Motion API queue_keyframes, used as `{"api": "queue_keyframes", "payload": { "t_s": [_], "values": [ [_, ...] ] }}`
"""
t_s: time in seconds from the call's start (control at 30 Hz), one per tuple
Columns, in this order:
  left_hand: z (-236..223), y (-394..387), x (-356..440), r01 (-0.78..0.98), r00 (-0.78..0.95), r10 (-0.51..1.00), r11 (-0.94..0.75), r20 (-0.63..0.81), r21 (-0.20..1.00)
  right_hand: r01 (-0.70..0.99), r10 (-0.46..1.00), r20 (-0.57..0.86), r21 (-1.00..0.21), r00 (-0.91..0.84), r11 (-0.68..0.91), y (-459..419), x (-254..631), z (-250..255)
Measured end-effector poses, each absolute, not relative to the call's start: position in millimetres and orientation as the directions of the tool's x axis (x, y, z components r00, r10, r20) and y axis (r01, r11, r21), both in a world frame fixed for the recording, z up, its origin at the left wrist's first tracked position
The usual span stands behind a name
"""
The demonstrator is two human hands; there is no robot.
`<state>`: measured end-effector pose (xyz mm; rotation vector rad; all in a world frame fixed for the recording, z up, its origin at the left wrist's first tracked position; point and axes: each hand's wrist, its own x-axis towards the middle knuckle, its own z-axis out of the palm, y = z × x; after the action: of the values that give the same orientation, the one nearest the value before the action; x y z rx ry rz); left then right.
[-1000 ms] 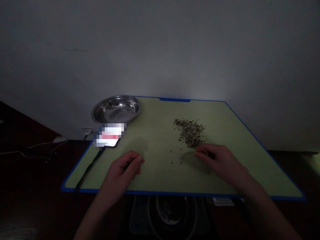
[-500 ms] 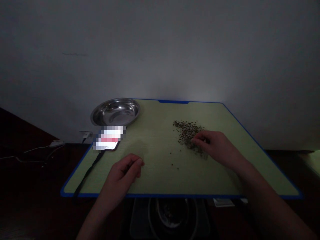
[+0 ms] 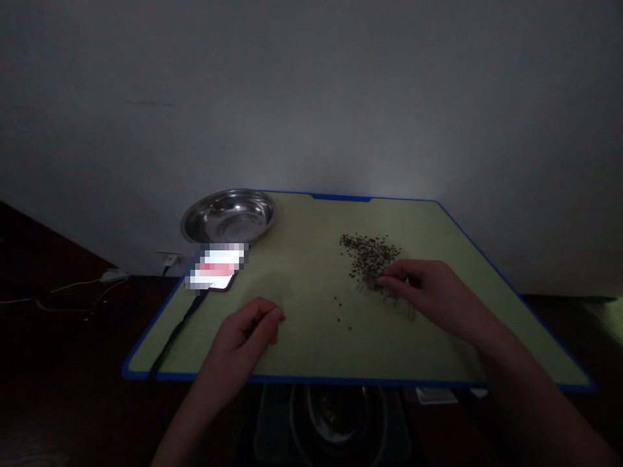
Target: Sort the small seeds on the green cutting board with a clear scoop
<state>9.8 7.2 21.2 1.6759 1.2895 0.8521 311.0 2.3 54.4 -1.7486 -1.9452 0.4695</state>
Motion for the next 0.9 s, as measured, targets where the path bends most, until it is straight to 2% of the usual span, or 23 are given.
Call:
{"api": "queue_keyframes", "payload": {
  "t_s": [0.67, 0.9],
  "values": [
    [25.9, 6.8, 13.3, 0.411, 0.224, 0.974, -0.092, -0.003, 0.907, 0.853, 0.976, 0.062, -0.477, -0.21, 0.213, 25.0, 279.0, 44.0],
    [27.4, 5.6, 14.1, 0.401, 0.23, 0.973, -0.099, 0.005, 0.911, 0.82, 0.941, 0.044, -0.479, -0.335, 0.314, 22.3, 277.5, 47.4]
  ]
}}
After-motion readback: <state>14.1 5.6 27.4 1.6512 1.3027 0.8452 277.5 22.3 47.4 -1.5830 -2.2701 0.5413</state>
